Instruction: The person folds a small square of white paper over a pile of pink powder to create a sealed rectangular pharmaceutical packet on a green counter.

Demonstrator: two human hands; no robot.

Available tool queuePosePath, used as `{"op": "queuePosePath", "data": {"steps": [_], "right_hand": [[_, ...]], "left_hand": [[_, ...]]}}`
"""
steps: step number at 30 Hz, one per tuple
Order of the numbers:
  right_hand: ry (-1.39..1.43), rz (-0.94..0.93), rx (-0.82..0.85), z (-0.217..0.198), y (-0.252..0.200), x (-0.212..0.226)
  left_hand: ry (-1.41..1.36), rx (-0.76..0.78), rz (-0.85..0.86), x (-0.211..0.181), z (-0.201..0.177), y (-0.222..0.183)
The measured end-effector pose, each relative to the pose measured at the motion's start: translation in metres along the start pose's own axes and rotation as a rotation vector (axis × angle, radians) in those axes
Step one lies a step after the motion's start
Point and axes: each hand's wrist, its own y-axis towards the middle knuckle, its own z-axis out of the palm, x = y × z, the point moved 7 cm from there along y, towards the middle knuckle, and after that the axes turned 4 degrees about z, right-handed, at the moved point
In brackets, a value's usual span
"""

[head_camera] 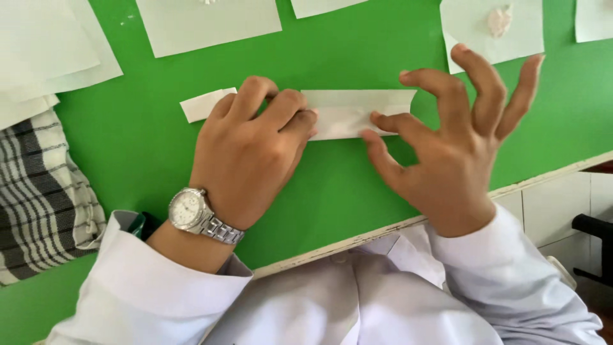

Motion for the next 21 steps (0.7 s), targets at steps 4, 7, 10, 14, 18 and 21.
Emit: {"op": "queuePosePath", "data": {"steps": [4, 7, 10, 14, 18, 21], "right_hand": [[-0.121, -0.015, -0.102, 0.0, -0.003, 0.013], [-0.156, 0.0, -0.121, 0.001, -0.005, 0.015], [-0.167, 0.009, -0.119, 0.004, -0.008, 0.014], [-0.163, 0.028, -0.108, 0.005, -0.01, 0.012], [-0.15, 0.055, -0.11, 0.007, -0.012, 0.011], [-0.122, 0.084, -0.1, 0.008, -0.013, 0.007]], "left_hand": [[0.073, -0.008, 0.016, -0.003, -0.001, 0.0], [0.078, -0.013, 0.022, -0.004, 0.0, -0.002], [0.115, -0.007, 0.023, -0.005, 0.004, -0.005], [0.124, 0.006, 0.006, -0.005, 0.007, -0.006], [0.146, 0.017, 0.003, -0.007, 0.011, -0.006], [0.136, -0.033, -0.003, -0.007, 0.007, -0.005]]}}
